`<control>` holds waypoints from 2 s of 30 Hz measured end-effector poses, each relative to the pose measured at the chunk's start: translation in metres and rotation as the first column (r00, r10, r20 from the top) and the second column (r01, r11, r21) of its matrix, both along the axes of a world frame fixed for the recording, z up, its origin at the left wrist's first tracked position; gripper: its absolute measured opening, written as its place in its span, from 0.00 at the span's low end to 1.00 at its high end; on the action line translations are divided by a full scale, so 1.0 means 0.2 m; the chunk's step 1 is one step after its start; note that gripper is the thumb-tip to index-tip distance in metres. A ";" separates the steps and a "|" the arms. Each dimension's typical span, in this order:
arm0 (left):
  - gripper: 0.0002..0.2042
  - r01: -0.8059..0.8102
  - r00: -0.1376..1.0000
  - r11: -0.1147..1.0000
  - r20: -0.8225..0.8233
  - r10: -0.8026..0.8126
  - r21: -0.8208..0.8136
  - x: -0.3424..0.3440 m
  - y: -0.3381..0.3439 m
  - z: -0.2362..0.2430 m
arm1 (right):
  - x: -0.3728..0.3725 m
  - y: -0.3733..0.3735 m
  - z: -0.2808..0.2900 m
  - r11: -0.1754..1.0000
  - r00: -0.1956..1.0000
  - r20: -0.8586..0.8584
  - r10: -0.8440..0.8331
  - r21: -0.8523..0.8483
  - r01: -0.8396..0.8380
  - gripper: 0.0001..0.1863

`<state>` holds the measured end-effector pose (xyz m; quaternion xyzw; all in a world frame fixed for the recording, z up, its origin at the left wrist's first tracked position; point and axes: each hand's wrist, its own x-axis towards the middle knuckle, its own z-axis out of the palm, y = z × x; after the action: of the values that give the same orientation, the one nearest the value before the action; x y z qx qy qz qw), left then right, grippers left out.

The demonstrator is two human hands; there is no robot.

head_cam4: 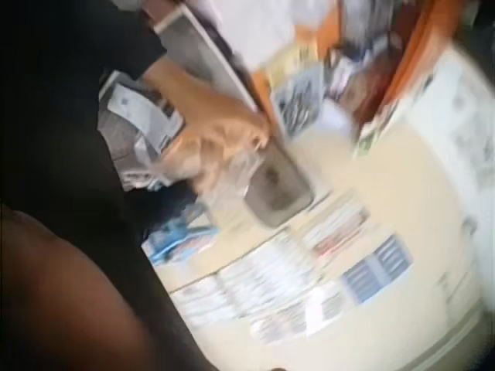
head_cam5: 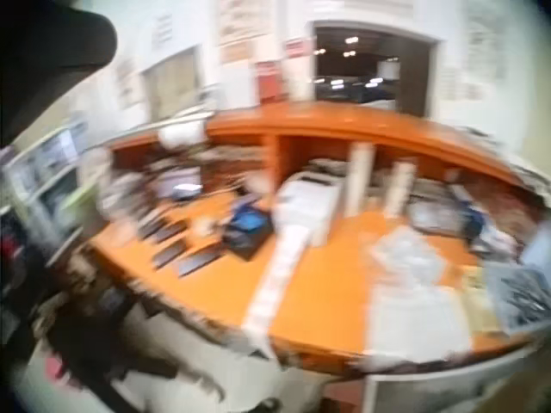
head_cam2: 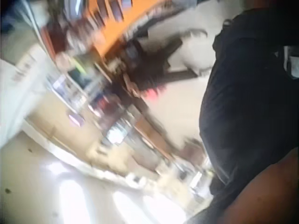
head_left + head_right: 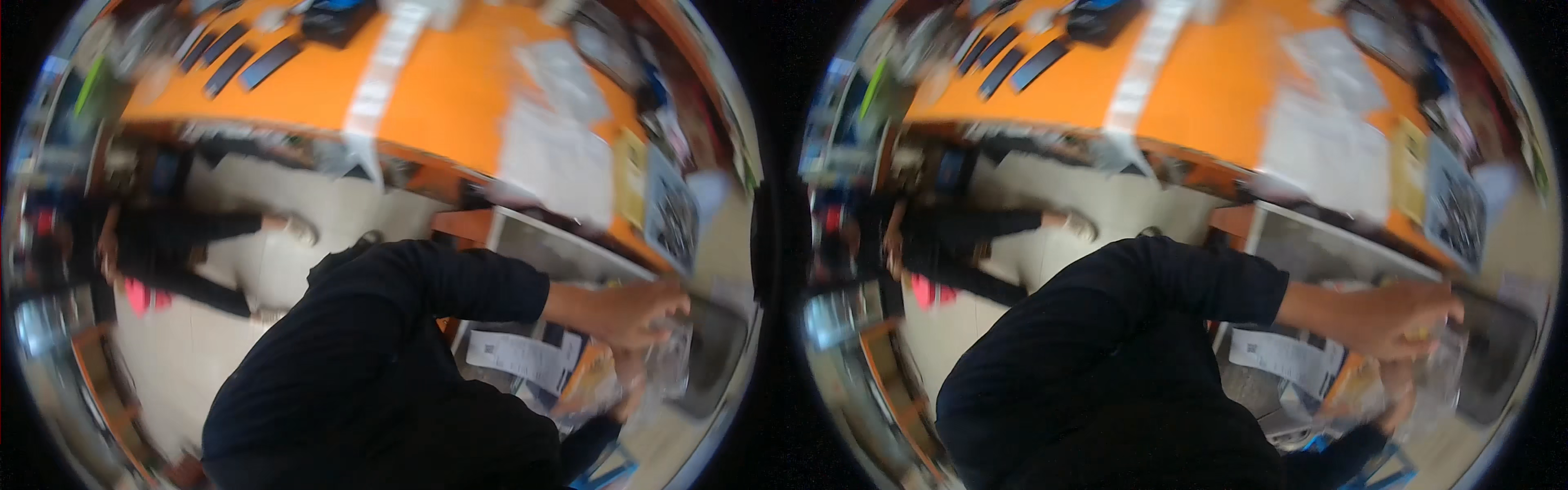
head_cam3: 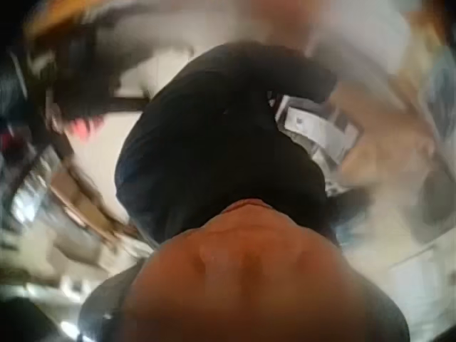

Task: The person packs food containers into bags, checks order receipts, scoops seasoned rice and wraps rice balls in paper, and folds and packs food boxes.

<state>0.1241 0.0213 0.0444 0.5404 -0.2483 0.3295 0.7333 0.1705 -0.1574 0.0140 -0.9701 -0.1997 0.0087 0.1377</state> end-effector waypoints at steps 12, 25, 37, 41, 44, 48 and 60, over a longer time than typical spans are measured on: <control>0.07 -0.307 0.634 0.930 -0.685 0.359 0.204 -1.39 1.25 -1.17 | -0.31 0.37 0.15 0.958 0.994 0.112 -0.016 -0.283 0.047 0.11; 0.08 -0.920 -0.212 0.233 -0.900 0.382 0.316 -2.65 2.05 -1.88 | -1.63 2.67 -1.33 0.509 0.142 -0.843 0.519 0.172 -0.843 0.09; 0.06 -0.943 -0.267 0.222 -0.962 -0.061 0.247 -2.59 1.87 -2.66 | -1.10 3.69 -2.90 -0.114 0.460 -0.502 0.733 -0.756 -0.644 0.05; 0.08 -0.914 -0.260 0.310 -0.964 0.052 0.263 -2.43 1.95 -2.70 | -0.74 3.51 -2.75 -0.108 0.212 -0.374 0.903 -0.674 -0.731 0.08; 0.08 -0.918 -0.205 0.327 -0.975 0.091 0.223 -2.34 2.05 -2.68 | -0.42 3.24 -2.78 0.153 0.443 -0.352 0.824 -0.615 -0.773 0.13; 0.08 -0.905 -0.180 0.367 -0.975 0.129 0.216 -2.27 2.10 -2.75 | -0.26 3.08 -2.89 0.341 0.826 -0.348 0.443 -0.787 -0.514 0.20; 0.09 -0.876 -0.141 0.442 -0.979 0.146 0.192 -2.15 1.99 -2.72 | -0.40 3.65 -3.36 0.523 0.482 -0.254 0.839 0.125 -0.843 0.18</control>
<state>-0.3065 0.4199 -0.4994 0.4099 0.6403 0.2539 0.5979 0.0904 0.5726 -0.6576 -0.7374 -0.6261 0.2148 0.1349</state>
